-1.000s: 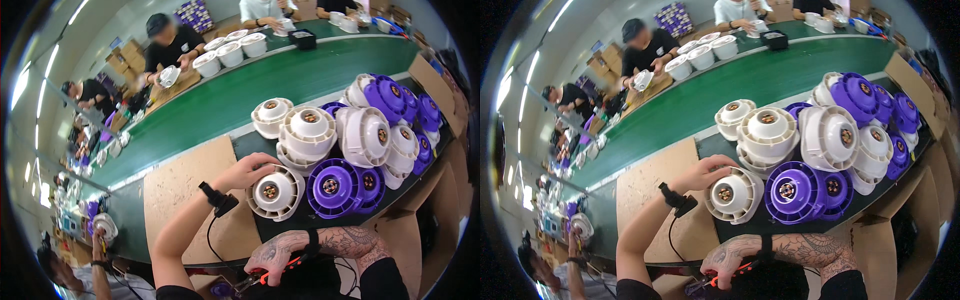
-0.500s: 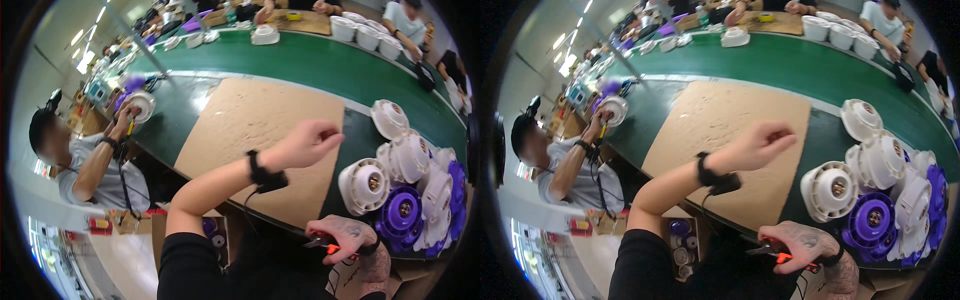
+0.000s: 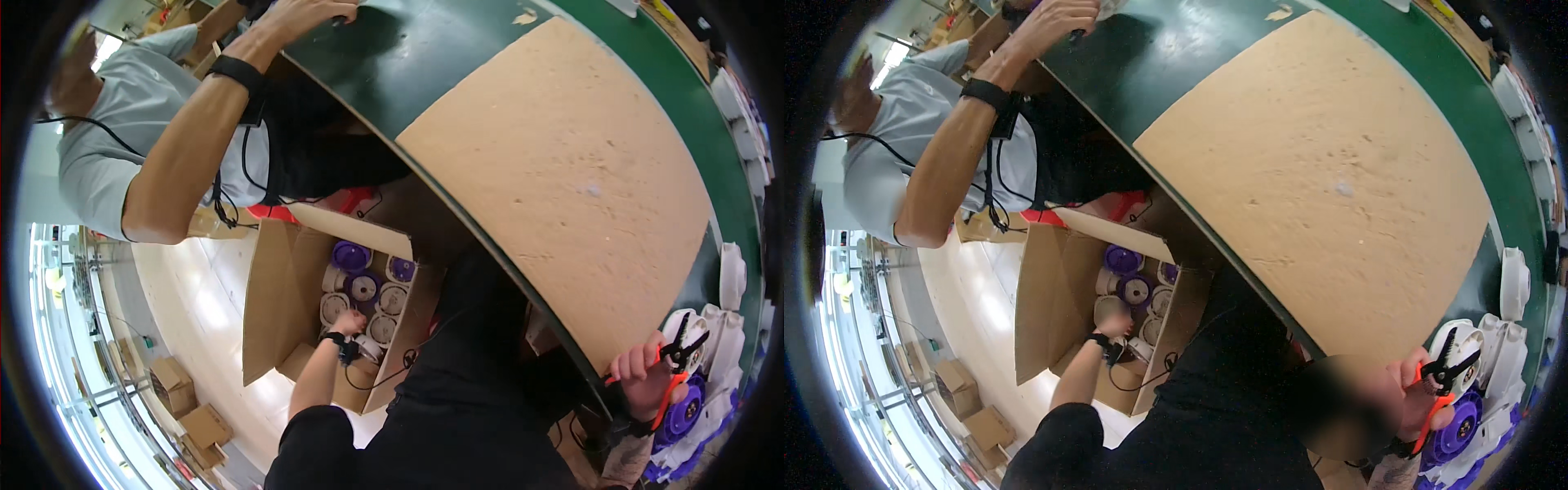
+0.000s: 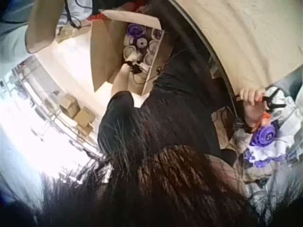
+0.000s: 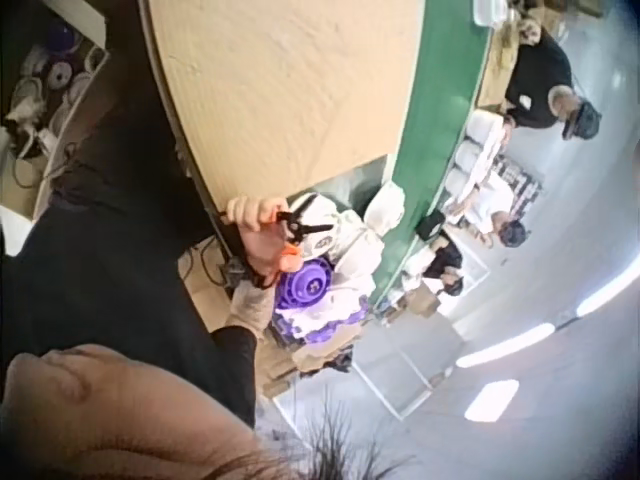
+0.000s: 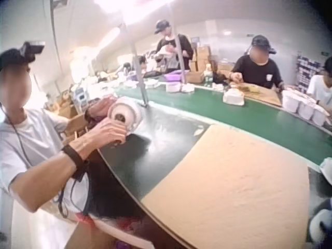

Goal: The person uses a soldering iron to work on the internal components of white and purple fan housings at a factory assembly line. They repeatedly pick up housings, apply the tool to the center, and place the finished units into a cardboard box.

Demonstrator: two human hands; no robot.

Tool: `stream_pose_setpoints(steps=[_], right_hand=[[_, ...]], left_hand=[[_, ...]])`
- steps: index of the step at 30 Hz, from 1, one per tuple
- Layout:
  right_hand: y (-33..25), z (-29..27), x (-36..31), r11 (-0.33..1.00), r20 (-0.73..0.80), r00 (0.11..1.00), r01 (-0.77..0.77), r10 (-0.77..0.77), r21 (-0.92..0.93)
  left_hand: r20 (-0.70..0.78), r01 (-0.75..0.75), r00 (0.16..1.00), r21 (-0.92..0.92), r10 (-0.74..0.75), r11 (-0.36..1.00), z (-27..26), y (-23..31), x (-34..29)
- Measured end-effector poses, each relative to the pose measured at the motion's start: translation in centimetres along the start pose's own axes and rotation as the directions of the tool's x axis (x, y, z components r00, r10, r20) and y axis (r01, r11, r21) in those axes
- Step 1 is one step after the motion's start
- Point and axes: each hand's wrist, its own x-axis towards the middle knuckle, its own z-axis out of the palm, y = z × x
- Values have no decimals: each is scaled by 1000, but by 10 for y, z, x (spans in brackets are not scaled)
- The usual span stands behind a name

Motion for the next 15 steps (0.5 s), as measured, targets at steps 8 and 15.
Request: stream_pose_setpoints(steps=[8,15], right_hand=[[3,12,47,998,33,999,-35,36,-43],[23,-8,21,995,-85,996,36,-28,96]], left_hand=[[129,54,986,326,-101,944,118,-63,59],[-219,233,970,713,-105,661,64,-42,71]])
